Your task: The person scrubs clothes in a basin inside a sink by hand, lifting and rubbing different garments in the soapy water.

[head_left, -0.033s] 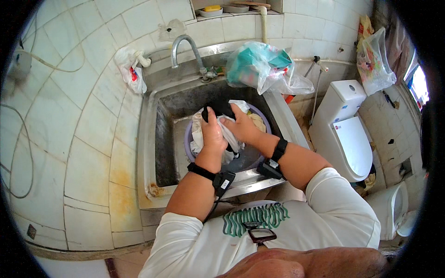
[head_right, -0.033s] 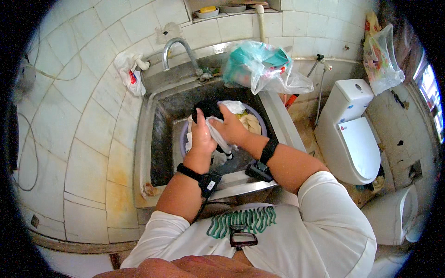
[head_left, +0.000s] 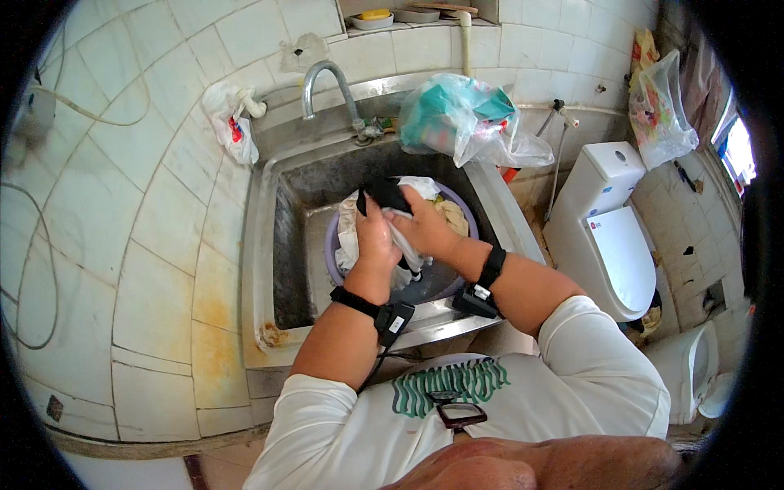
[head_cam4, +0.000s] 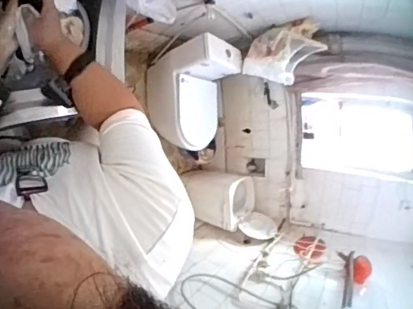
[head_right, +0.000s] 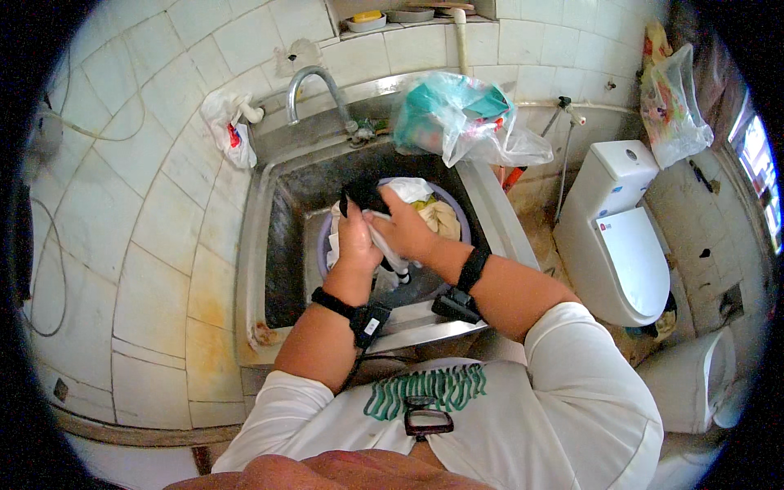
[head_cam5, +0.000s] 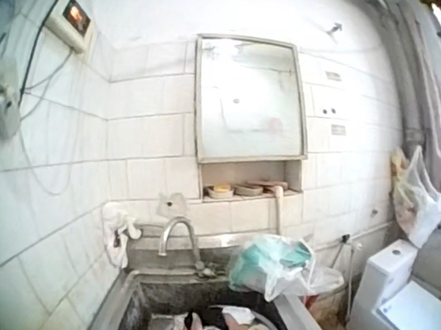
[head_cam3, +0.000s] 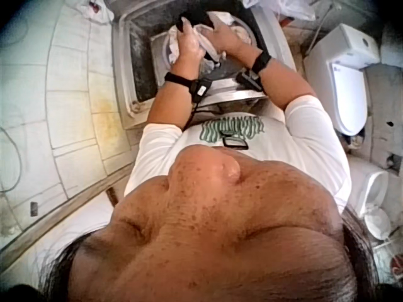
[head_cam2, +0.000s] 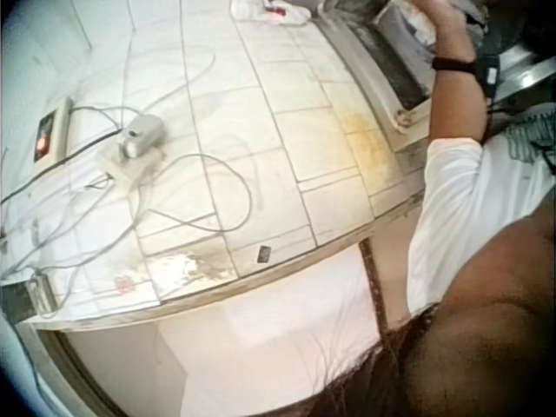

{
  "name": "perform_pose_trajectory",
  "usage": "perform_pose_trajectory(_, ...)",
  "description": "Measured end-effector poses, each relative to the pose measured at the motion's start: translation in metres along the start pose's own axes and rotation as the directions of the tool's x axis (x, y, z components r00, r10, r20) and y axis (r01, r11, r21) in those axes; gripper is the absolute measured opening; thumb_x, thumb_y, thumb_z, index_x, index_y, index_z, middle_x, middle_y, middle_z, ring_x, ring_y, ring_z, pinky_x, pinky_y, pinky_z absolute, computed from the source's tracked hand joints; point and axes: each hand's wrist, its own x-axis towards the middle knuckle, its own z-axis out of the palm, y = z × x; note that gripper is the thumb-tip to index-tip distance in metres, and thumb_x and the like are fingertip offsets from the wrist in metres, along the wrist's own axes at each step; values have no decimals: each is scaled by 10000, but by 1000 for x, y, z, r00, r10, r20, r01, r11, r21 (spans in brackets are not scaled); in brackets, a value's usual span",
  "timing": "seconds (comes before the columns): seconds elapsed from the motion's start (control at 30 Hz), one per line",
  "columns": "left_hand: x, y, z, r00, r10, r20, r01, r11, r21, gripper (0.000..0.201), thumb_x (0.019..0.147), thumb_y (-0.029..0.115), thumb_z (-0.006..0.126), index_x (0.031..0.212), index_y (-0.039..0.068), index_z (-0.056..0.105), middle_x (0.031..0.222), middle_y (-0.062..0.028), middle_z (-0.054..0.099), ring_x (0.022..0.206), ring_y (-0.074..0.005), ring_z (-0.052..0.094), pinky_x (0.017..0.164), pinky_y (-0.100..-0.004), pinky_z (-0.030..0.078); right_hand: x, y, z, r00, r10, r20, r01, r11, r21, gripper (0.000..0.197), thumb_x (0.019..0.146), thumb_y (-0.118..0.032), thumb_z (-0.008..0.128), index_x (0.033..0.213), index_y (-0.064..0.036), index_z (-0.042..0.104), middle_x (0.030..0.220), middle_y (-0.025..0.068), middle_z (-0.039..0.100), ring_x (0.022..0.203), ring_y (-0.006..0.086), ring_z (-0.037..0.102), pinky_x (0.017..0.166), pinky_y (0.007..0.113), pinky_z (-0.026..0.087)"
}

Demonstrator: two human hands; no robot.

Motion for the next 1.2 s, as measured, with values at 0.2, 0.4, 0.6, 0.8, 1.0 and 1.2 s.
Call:
perform_pose_trajectory(0.2, 13, -17, -29, 979, -201, 21, 201, 964, -175, 245, 949, 297, 419, 1078, 108, 506, 1020, -92, 582, 946, -269, 589, 842, -454, 490, -3, -27, -1, 996, -9, 84, 26, 978, -209, 328, 862, -293, 598, 1019, -23, 497, 832, 278, 601, 825, 470, 570, 690, 473, 466)
perform_pose_trajectory(0.4, -8, -11, 7, 926, -376, -46, 377, 909, 178, 584, 931, 554, 387, 1285, 90, 428, 1211, -119, 565, 1082, -293, 563, 914, -486, 444, 16, 14, -18, 984, 120, -134, -150, 959, -242, 370, 904, -344, 544, 883, 24, 520, 797, 290, 589, 807, 470, 567, 674, 490, 446)
perform_pose_trajectory(0.6, 5, -11, -9, 964, -256, -70, 260, 965, 46, 411, 942, 407, 459, 1170, 71, 523, 1101, -106, 599, 989, -260, 589, 859, -417, 469, 10, -1, -16, 997, 59, 44, -43, 953, -299, 384, 903, -356, 546, 872, 26, 530, 792, 296, 577, 800, 471, 559, 677, 482, 446)
perform_pose_trajectory(0.8, 11, -3, -23, 974, -204, -102, 194, 976, -96, 211, 941, 239, 463, 1128, 142, 468, 1057, -101, 572, 901, -251, 587, 792, -422, 504, -2, -35, -14, 961, -14, 277, 102, 946, -307, 384, 874, -379, 568, 883, 2, 520, 792, 282, 583, 787, 467, 563, 664, 489, 444)
perform_pose_trajectory(1.0, 0, -7, 0, 987, -151, -49, 153, 988, 29, 209, 943, 262, 419, 1011, 115, 551, 967, -86, 616, 910, -257, 612, 803, -429, 506, 8, 3, -8, 990, 79, -119, -106, 966, -236, 325, 901, -320, 572, 959, -3, 522, 786, 288, 573, 758, 458, 562, 637, 439, 447)
perform_pose_trajectory(1.2, -8, -6, 8, 949, -314, -35, 314, 949, 10, 368, 964, 393, 380, 1117, 101, 543, 1060, -88, 602, 977, -275, 589, 852, -448, 468, 5, -8, -16, 997, 54, -61, -68, 966, -248, 305, 884, -281, 598, 1061, -41, 533, 852, 252, 609, 808, 451, 584, 667, 425, 472)
